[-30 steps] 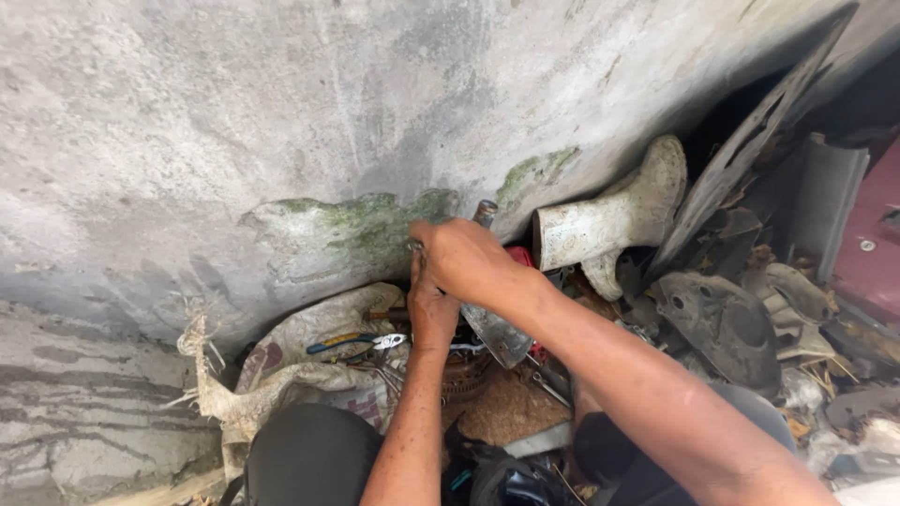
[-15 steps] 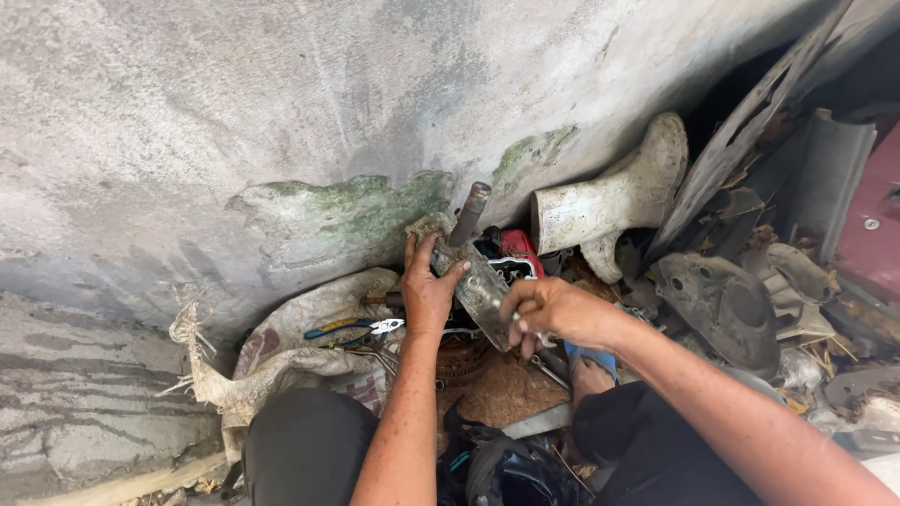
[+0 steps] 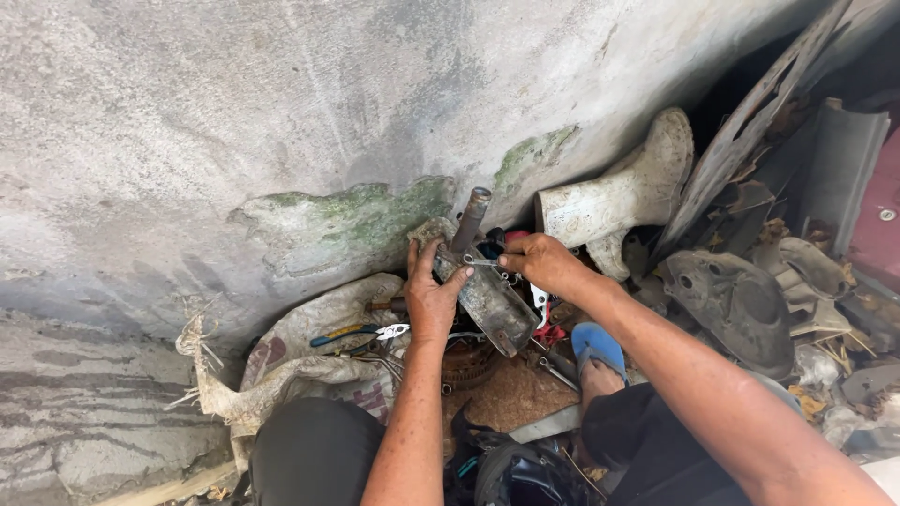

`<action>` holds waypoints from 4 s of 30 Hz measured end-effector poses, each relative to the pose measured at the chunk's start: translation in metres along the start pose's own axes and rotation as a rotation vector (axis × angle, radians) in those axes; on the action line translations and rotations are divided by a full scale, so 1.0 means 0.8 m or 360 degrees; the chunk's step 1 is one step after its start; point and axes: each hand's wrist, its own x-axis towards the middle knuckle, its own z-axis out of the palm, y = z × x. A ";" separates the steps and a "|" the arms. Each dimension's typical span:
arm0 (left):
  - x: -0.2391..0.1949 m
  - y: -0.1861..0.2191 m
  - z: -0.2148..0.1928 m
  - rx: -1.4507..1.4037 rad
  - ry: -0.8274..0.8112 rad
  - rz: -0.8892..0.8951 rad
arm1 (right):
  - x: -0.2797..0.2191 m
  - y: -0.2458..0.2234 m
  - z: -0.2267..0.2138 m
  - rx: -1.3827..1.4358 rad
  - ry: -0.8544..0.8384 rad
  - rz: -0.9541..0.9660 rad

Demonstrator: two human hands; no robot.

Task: The person is working on a disassembled engine cylinder head, using a wrench to tighten bolts and a hammer to tap components into place. They manipulate the metal part, adjusting its position and securing it with tools.

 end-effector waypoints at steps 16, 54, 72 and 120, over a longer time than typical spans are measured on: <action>-0.002 -0.001 -0.002 -0.0045 -0.0012 0.0011 | 0.058 0.009 -0.006 -0.0215 -0.0413 0.0054; -0.009 0.032 -0.007 -0.0172 -0.0079 -0.0053 | -0.133 -0.316 -0.016 -0.0041 -0.0502 -0.0051; -0.010 -0.004 -0.007 -0.0026 -0.0037 -0.0043 | -0.084 -0.030 -0.019 -0.1205 -0.0027 -0.0341; 0.011 -0.042 0.012 0.0107 -0.0051 -0.0052 | 0.102 -0.195 0.101 -0.1271 -0.0087 -0.0796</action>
